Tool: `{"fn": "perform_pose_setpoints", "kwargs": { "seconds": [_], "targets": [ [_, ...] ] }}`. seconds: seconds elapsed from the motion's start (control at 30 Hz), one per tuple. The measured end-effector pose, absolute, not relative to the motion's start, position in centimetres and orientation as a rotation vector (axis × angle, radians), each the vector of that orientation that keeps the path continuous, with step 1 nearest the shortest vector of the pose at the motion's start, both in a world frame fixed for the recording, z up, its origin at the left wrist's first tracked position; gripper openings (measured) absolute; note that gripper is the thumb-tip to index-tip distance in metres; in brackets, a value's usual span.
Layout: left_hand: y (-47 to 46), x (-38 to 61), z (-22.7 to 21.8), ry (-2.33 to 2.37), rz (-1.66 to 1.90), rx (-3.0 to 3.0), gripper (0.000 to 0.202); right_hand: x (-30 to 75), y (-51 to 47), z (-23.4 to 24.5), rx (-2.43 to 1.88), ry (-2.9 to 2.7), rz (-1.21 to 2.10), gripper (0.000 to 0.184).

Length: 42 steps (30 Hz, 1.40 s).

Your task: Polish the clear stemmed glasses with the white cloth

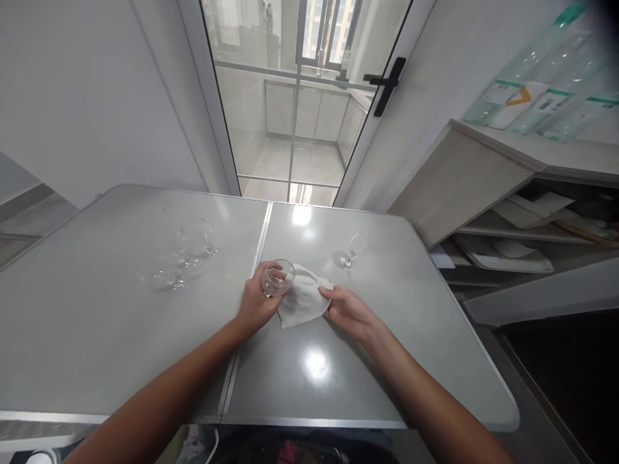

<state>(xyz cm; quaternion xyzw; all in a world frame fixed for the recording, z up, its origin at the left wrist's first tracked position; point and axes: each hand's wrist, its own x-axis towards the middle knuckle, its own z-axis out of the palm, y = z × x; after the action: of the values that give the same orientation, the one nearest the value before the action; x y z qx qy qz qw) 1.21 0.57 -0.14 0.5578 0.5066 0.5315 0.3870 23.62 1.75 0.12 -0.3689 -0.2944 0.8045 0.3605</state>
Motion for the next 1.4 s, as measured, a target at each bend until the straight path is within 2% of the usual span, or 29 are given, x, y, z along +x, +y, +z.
{"fn": "perform_pose_setpoints", "kwargs": {
  "seconds": [0.13, 0.3, 0.37, 0.47, 0.63, 0.73, 0.83, 0.97, 1.17, 1.27, 1.4],
  "targets": [
    [0.7, 1.3, -0.6, 1.312, 1.228, 1.592, 0.04, 23.7, 2.2, -0.2, -1.007, -0.715, 1.801, 0.031],
    [0.6, 1.2, -0.8, 1.336, 0.964, 1.962, 0.048, 24.5, 1.6, 0.2, -1.123, -0.959, 1.06, 0.032],
    [0.6, 1.2, -1.0, 1.36, 0.96, 2.036, 0.049, 24.8, 1.0, 0.1, -1.165, -1.137, 0.89, 0.032],
    [0.7, 1.0, -1.4, 1.363, 0.995, 2.067, 0.053, 24.6, 0.1, 0.0, -1.165, -1.415, 0.977, 0.035],
    [0.7, 0.5, -2.0, 1.372, 1.107, 2.11, 0.051, 23.7, -0.4, 0.4, -1.044, -1.761, 1.137, 0.07],
    [0.5, 0.4, -2.2, 1.295, 1.102, 2.217, 0.051, 23.6, -0.4, 0.3, -1.023, -1.892, 1.183, 0.078],
    [0.1, 0.9, -2.3, 1.218, 1.075, 2.379, 0.05, 24.0, -0.2, -0.3, -0.928, -2.005, 1.183, 0.074],
    [-0.1, 1.7, -2.4, 1.276, 1.035, 2.588, 0.055, 24.6, 0.3, -0.9, -0.767, -2.04, 1.015, 0.06],
    [0.0, 2.1, -2.2, 1.288, 0.908, 2.472, 0.05, 25.7, 0.4, -1.0, -0.754, -1.909, 0.96, 0.046],
    [0.0, 2.0, -2.4, 1.342, 0.954, 2.497, 0.052, 25.4, 0.4, -0.8, -0.886, -1.758, 1.039, 0.042],
    [0.1, 1.9, -2.9, 1.419, 1.035, 2.641, 0.06, 24.4, 0.7, 0.0, -1.046, -1.476, 1.332, 0.053]
  ]
}}
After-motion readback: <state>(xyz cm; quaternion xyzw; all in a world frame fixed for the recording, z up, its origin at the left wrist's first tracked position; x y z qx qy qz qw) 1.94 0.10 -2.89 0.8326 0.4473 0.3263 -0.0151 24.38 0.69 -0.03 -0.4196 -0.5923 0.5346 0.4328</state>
